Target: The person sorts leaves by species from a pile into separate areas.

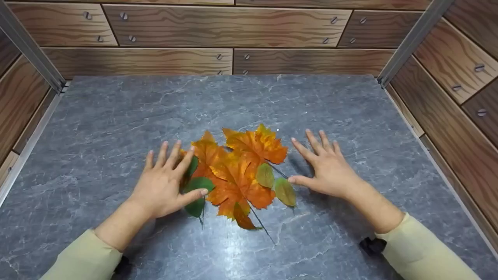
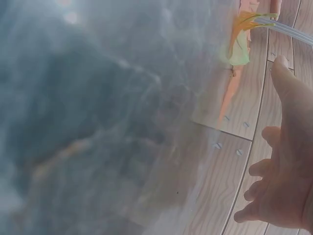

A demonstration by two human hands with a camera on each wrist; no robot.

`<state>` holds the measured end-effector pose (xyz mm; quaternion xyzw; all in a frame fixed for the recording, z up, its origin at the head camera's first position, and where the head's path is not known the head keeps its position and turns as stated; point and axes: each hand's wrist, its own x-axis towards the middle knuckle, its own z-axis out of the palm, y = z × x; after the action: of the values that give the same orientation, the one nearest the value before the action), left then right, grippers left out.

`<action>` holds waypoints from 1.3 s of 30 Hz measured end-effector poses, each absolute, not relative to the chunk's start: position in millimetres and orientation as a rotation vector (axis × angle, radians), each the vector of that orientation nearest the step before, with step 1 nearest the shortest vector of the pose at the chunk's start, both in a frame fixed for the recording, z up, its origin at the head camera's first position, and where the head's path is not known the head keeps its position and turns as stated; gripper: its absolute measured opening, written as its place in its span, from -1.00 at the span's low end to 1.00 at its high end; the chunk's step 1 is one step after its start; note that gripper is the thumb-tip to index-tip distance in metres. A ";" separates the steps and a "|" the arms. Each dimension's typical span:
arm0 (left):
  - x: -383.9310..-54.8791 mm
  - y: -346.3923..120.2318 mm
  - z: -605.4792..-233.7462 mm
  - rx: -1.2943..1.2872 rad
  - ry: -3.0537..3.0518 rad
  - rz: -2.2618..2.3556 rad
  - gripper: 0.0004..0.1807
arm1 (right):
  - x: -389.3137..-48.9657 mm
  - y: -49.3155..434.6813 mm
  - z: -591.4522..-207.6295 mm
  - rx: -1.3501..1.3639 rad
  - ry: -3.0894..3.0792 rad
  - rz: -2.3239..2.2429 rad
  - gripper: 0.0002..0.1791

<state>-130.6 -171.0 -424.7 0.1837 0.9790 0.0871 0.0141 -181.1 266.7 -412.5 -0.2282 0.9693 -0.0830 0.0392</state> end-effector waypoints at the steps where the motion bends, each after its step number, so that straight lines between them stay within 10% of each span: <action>1: -131.6 -168.6 -424.5 0.599 3.046 0.264 0.22 | -182.2 266.5 -411.8 -0.703 2.968 -0.258 0.18; 39: -151.7 -133.7 -439.1 0.962 2.804 0.236 -0.07 | -283.2 218.3 -418.8 -0.871 2.410 -1.062 -0.26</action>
<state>-151.7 -133.7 -439.1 0.3224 0.9396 0.0790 0.0838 -283.2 218.3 -418.8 -0.3088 0.8542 -0.3763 0.1829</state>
